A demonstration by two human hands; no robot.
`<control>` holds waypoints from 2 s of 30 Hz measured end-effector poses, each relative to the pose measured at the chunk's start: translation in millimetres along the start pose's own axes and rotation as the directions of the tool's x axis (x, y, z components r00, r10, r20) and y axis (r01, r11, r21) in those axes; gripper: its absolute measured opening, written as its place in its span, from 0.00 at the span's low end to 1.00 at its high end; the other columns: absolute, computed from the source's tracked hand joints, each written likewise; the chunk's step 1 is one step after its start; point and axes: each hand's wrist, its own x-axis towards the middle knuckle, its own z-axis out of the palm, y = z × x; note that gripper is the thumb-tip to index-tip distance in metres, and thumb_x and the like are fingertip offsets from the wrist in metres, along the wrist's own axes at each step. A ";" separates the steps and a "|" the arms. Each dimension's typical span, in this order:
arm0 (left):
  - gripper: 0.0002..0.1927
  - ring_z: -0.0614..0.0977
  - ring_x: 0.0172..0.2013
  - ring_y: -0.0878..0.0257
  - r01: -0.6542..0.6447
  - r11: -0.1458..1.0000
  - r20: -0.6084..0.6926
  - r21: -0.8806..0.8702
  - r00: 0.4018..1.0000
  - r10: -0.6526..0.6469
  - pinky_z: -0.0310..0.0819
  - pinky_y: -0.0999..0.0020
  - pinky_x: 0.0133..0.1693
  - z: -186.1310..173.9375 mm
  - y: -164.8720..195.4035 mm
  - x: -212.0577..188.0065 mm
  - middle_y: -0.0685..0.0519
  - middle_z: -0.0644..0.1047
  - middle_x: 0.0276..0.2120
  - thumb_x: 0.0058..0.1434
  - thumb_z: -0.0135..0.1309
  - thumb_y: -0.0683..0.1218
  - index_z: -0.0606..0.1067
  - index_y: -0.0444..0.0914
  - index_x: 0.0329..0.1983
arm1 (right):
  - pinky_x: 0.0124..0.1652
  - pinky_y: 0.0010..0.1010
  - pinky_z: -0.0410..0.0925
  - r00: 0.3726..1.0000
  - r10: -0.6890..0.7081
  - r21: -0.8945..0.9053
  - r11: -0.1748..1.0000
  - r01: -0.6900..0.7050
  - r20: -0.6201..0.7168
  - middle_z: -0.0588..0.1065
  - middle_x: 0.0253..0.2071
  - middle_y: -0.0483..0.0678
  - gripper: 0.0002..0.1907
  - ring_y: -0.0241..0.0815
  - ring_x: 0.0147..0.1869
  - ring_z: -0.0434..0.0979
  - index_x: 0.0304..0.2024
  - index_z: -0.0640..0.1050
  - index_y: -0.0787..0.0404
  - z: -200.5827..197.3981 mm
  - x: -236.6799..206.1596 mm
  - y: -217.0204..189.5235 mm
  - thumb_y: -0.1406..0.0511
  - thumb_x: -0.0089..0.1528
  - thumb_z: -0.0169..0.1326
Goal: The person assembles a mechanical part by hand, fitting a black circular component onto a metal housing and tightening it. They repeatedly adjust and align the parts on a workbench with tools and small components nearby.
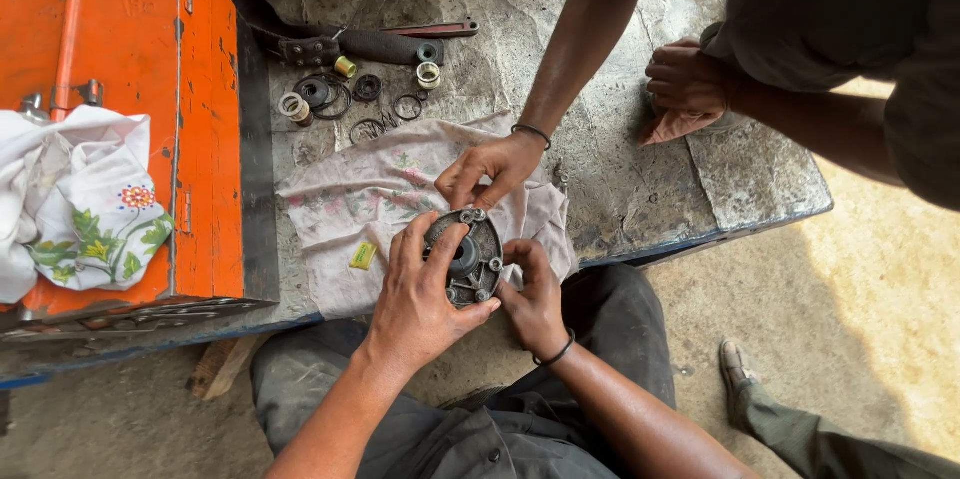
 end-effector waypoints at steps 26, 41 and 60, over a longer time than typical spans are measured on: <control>0.51 0.63 0.63 0.36 0.014 1.000 -0.008 -0.013 1.000 -0.014 0.64 0.42 0.60 0.7 1.1 0.6 0.34 0.60 0.62 0.38 0.76 0.55 0.65 0.37 0.63 | 0.52 0.27 0.69 0.998 0.023 -0.109 0.994 -0.016 0.064 0.75 0.46 0.45 0.12 0.36 0.51 0.76 0.49 0.74 0.64 -10.6 2.2 -4.8 0.73 0.63 0.55; 0.51 0.63 0.62 0.36 0.031 0.999 0.007 -0.018 1.000 -0.031 0.63 0.40 0.60 1.1 -1.4 5.8 0.34 0.61 0.60 0.39 0.76 0.56 0.65 0.38 0.63 | 0.59 0.31 0.68 0.985 -0.058 -0.096 0.993 0.075 0.162 0.76 0.52 0.48 0.16 0.40 0.58 0.76 0.53 0.75 0.66 -18.1 9.2 11.8 0.74 0.63 0.57; 0.51 0.67 0.60 0.38 0.033 0.998 -0.047 -0.057 0.998 -0.036 0.66 0.44 0.58 -4.7 -8.1 11.2 0.37 0.64 0.59 0.36 0.76 0.57 0.66 0.40 0.63 | 0.53 0.30 0.68 0.989 -0.109 -0.075 0.990 0.116 0.096 0.73 0.46 0.49 0.15 0.41 0.51 0.74 0.49 0.73 0.66 -7.9 20.1 -8.7 0.73 0.60 0.58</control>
